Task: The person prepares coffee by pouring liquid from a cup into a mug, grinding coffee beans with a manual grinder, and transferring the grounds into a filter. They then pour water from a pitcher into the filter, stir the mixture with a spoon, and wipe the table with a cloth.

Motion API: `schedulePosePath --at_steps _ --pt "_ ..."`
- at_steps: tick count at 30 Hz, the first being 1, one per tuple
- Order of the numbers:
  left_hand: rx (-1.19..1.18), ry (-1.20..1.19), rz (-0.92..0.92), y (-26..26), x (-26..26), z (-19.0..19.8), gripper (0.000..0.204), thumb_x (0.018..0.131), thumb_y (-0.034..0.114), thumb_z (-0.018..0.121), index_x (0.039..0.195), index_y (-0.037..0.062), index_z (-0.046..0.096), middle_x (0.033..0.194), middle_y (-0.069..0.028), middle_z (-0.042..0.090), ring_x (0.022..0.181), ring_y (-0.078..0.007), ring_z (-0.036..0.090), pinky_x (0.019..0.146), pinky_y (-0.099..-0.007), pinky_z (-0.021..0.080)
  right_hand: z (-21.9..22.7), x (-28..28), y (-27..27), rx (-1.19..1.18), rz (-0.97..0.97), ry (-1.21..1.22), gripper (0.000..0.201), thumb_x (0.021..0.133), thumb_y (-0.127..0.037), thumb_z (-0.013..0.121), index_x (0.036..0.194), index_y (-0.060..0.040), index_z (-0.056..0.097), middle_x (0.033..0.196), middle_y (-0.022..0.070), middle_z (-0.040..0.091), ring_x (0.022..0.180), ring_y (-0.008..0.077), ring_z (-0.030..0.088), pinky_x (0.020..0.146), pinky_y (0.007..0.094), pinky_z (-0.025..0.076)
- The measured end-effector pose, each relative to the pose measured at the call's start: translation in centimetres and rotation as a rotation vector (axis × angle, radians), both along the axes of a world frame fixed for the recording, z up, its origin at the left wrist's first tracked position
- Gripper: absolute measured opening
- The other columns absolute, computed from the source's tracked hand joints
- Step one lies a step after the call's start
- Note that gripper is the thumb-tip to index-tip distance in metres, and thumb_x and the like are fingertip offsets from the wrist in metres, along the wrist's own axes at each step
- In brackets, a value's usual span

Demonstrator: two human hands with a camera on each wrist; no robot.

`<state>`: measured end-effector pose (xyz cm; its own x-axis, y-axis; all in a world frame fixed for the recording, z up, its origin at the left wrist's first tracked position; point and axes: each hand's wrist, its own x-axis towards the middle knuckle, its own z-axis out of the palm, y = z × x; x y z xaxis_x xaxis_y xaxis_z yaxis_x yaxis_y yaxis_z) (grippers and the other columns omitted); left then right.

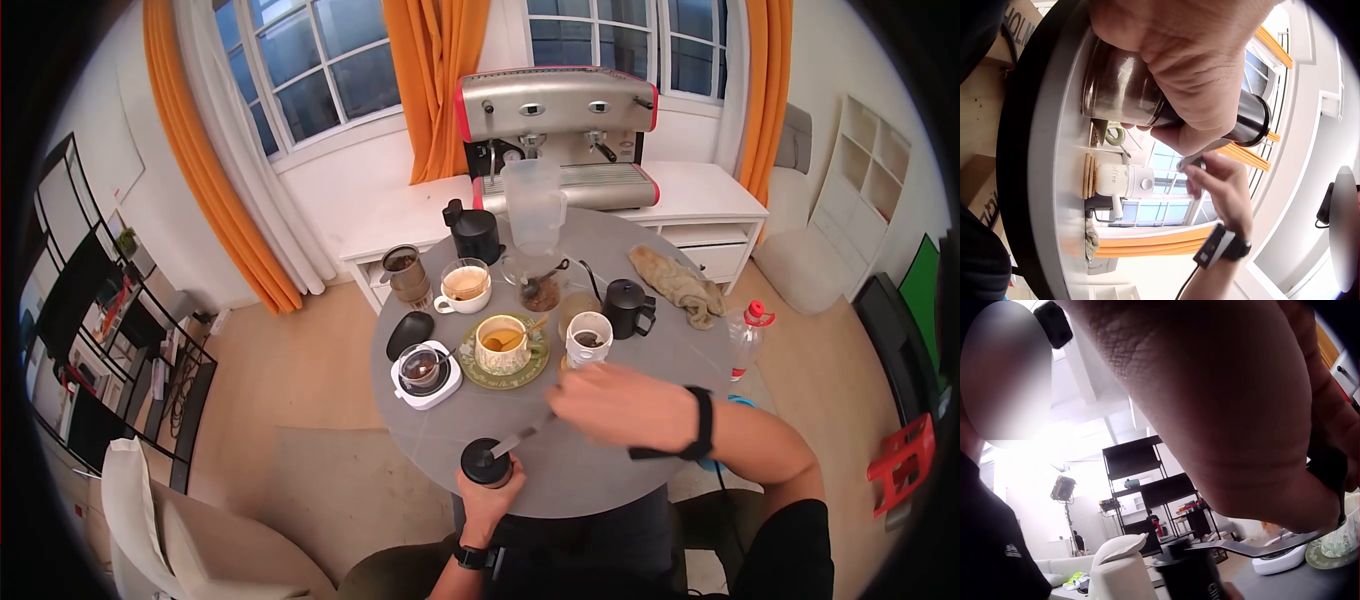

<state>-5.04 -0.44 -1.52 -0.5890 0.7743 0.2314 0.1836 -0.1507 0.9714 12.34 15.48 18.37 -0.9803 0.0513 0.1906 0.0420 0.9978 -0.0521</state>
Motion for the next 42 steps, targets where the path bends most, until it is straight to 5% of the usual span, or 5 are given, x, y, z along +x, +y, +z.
schedulePosePath --at_steps 10,16,20,32,42 --pt "-0.064 0.046 0.034 0.3 -0.1 -0.9 0.013 0.074 0.006 0.081 0.083 0.0058 0.071 0.078 -0.0018 0.072 0.075 -0.0132 0.070 0.076 -0.0304 0.056 -1.8 -2.7 -12.7 -0.300 0.715 0.273 0.011 0.088 -0.013 0.060 0.080 -0.0058 0.058 0.084 0.0096 0.060 0.088 0.0282 0.061 0.080 0.0363 0.049" --pt "0.008 -0.278 -0.019 -1.6 -0.6 -6.8 0.045 0.086 0.022 0.083 0.125 0.0047 0.069 0.119 -0.0097 0.073 0.115 -0.0294 0.067 0.104 -0.0421 0.050 -5.2 -16.0 -12.3 -0.167 0.632 0.538 0.007 0.085 -0.012 0.065 0.085 -0.0049 0.066 0.088 0.0121 0.063 0.088 0.0338 0.070 0.073 0.0427 0.058" --pt "0.061 0.091 0.102 -0.2 0.8 0.8 0.021 0.082 0.003 0.080 0.101 0.0034 0.072 0.098 -0.0045 0.076 0.090 -0.0164 0.073 0.083 -0.0310 0.056 -3.9 -20.2 -4.6 0.018 0.455 0.236 0.010 0.089 -0.008 0.062 0.099 -0.0060 0.062 0.108 0.0122 0.064 0.110 0.0347 0.067 0.087 0.0458 0.059" --pt "0.007 -0.037 0.062 -0.1 0.9 1.1 0.013 0.076 -0.001 0.079 0.084 0.0024 0.069 0.081 -0.0018 0.071 0.077 -0.0117 0.068 0.076 -0.0294 0.055 0.3 1.5 -2.1 0.044 0.046 -0.008 0.013 0.082 -0.002 0.064 0.094 -0.0001 0.059 0.100 0.0168 0.061 0.095 0.0354 0.064 0.078 0.0427 0.057" --pt "0.006 0.006 -0.014 -0.1 0.4 -1.0 0.022 0.079 -0.005 0.076 0.094 0.0048 0.064 0.086 -0.0038 0.069 0.081 -0.0149 0.068 0.077 -0.0312 0.055 -0.6 -3.5 -13.1 -0.158 0.683 -0.085 0.011 0.088 -0.014 0.060 0.083 -0.0044 0.060 0.084 0.0111 0.059 0.091 0.0280 0.062 0.077 0.0398 0.051"
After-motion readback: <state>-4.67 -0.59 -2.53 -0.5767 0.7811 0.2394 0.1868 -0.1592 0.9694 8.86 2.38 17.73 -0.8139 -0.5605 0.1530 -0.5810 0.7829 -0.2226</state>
